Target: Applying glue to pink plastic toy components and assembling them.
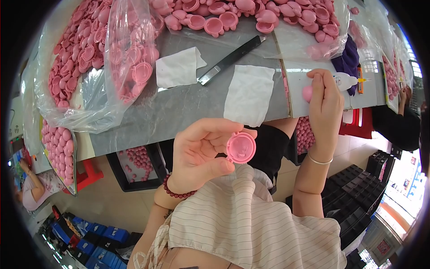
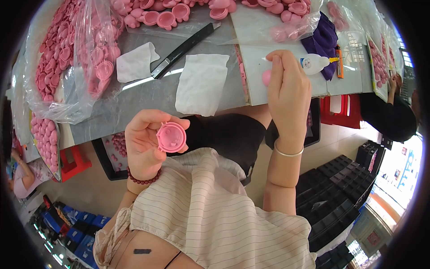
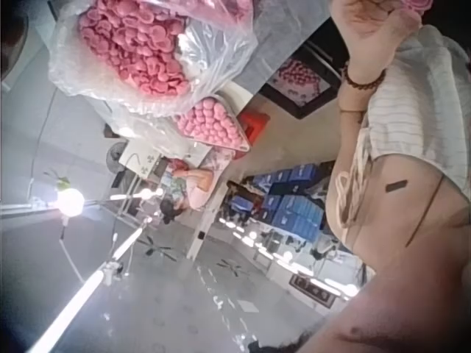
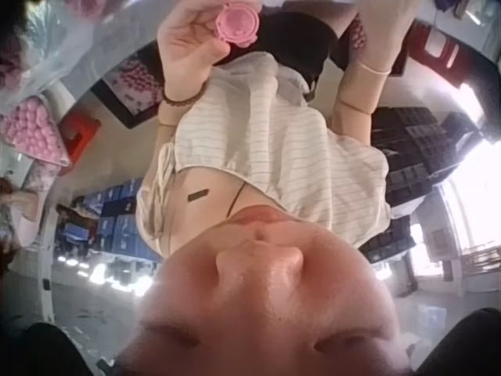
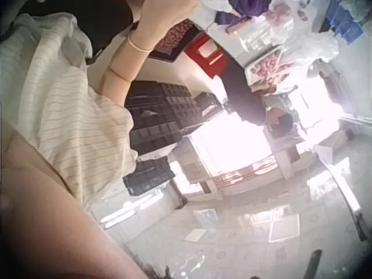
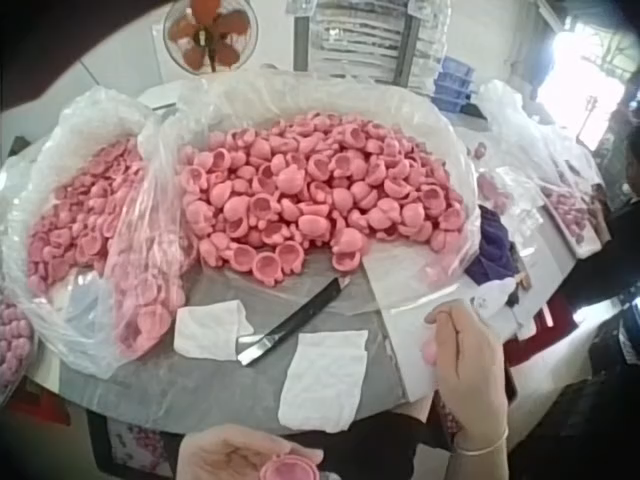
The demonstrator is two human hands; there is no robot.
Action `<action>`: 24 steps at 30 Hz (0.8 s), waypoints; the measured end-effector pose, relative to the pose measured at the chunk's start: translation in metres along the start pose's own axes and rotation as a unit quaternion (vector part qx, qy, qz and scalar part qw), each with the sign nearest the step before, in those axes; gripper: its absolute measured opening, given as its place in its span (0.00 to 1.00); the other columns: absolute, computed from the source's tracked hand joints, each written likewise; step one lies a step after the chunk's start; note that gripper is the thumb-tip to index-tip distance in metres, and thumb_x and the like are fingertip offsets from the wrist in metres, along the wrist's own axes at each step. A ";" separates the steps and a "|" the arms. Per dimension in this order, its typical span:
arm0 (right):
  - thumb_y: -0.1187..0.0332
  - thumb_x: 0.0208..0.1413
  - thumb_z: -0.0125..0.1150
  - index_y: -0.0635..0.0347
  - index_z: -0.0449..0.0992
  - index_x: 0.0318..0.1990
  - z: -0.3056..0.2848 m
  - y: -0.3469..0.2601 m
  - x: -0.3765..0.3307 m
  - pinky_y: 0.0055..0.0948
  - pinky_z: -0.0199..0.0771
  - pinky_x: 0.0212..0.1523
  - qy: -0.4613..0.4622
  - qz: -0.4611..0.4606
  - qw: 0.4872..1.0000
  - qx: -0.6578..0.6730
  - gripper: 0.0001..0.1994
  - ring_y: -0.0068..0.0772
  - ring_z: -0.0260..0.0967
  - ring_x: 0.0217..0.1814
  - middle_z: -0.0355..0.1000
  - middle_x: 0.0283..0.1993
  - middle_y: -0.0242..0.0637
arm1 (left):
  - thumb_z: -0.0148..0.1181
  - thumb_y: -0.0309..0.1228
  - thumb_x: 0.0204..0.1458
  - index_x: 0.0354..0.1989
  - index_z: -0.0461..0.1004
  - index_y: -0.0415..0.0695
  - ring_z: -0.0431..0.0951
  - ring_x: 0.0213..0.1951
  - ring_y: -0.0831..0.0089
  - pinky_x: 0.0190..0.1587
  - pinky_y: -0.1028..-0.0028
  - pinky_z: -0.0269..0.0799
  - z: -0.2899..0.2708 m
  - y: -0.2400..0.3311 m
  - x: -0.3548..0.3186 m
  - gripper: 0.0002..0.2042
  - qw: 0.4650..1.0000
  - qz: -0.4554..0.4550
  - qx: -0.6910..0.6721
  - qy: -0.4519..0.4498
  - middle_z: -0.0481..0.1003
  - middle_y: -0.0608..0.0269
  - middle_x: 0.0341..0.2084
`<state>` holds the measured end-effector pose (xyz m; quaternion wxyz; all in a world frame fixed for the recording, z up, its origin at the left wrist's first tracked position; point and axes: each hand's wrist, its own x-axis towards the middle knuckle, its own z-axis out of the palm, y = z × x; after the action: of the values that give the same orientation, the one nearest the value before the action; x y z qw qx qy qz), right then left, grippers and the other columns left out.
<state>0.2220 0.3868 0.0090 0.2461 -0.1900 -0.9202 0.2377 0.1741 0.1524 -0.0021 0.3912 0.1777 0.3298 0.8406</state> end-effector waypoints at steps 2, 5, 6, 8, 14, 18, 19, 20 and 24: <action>0.71 0.50 0.46 0.64 0.68 0.29 0.001 0.001 0.000 0.22 0.58 0.21 0.057 -0.053 0.995 -0.055 0.06 0.29 0.56 0.18 0.63 0.21 0.36 | 0.59 0.21 0.38 0.45 0.60 0.32 0.67 0.47 0.64 0.49 0.70 0.63 0.000 0.000 0.000 0.22 1.000 -0.002 -0.003 -0.004 0.67 0.48 0.41; 0.69 0.48 0.50 0.62 0.69 0.29 -0.010 -0.019 -0.005 0.24 0.59 0.22 0.076 -0.033 0.992 -0.092 0.06 0.30 0.60 0.20 0.62 0.19 0.36 | 0.59 0.21 0.38 0.45 0.60 0.32 0.67 0.47 0.64 0.49 0.70 0.63 -0.003 0.002 -0.001 0.22 1.000 0.002 0.005 -0.002 0.67 0.48 0.41; 0.68 0.47 0.52 0.62 0.69 0.29 -0.018 -0.028 -0.010 0.24 0.60 0.22 0.033 0.038 0.991 -0.127 0.07 0.31 0.61 0.21 0.62 0.21 0.36 | 0.59 0.21 0.38 0.45 0.60 0.32 0.67 0.47 0.64 0.49 0.70 0.63 -0.003 0.002 -0.002 0.22 1.000 0.004 0.011 -0.003 0.67 0.48 0.41; 0.69 0.44 0.56 0.61 0.71 0.34 -0.017 -0.032 -0.014 0.20 0.56 0.19 0.001 0.043 0.989 -0.143 0.09 0.23 0.57 0.20 0.60 0.23 0.34 | 0.59 0.21 0.38 0.44 0.61 0.32 0.67 0.46 0.64 0.49 0.70 0.63 -0.004 0.000 -0.002 0.22 1.000 0.003 0.002 0.002 0.67 0.48 0.41; 0.69 0.38 0.60 0.60 0.71 0.35 -0.016 -0.015 -0.017 0.20 0.59 0.23 -0.076 -0.045 0.995 -0.053 0.13 0.23 0.59 0.26 0.61 0.25 0.33 | 0.62 0.28 0.37 0.43 0.61 0.33 0.71 0.38 0.68 0.40 0.73 0.68 0.004 0.001 -0.001 0.24 0.999 0.004 0.028 0.039 0.67 0.44 0.39; 0.72 0.39 0.58 0.62 0.71 0.35 -0.013 -0.021 -0.015 0.21 0.60 0.25 -0.030 -0.003 0.998 -0.062 0.12 0.24 0.60 0.28 0.64 0.28 0.34 | 0.64 0.33 0.36 0.42 0.61 0.34 0.73 0.30 0.71 0.31 0.76 0.74 0.003 -0.004 0.000 0.26 0.995 0.015 0.045 0.089 0.68 0.42 0.36; 0.72 0.39 0.58 0.62 0.71 0.35 -0.008 -0.016 -0.016 0.21 0.60 0.26 -0.019 -0.005 0.997 -0.081 0.11 0.24 0.60 0.28 0.65 0.29 0.34 | 0.64 0.33 0.36 0.42 0.61 0.34 0.73 0.30 0.71 0.31 0.76 0.74 0.004 -0.004 0.000 0.26 0.995 0.015 0.045 0.089 0.68 0.42 0.36; 0.73 0.40 0.58 0.62 0.71 0.35 -0.006 -0.013 -0.017 0.21 0.60 0.26 -0.008 -0.006 0.995 -0.100 0.11 0.24 0.60 0.29 0.66 0.30 0.35 | 0.64 0.32 0.36 0.42 0.61 0.34 0.73 0.31 0.71 0.31 0.76 0.73 0.005 -0.005 0.000 0.25 0.994 0.020 0.058 0.093 0.68 0.42 0.36; 0.75 0.38 0.58 0.64 0.70 0.35 -0.010 -0.021 -0.016 0.19 0.60 0.27 -0.010 -0.004 0.999 -0.045 0.12 0.23 0.60 0.29 0.67 0.31 0.35 | 0.63 0.28 0.36 0.41 0.61 0.34 0.73 0.33 0.69 0.35 0.75 0.72 0.008 -0.003 0.001 0.23 0.992 0.033 0.067 0.097 0.68 0.42 0.37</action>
<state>0.2350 0.3656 0.0219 0.2293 -0.1950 -0.9330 0.1975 0.1792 0.1583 0.0019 0.3164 0.1318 0.4154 0.8426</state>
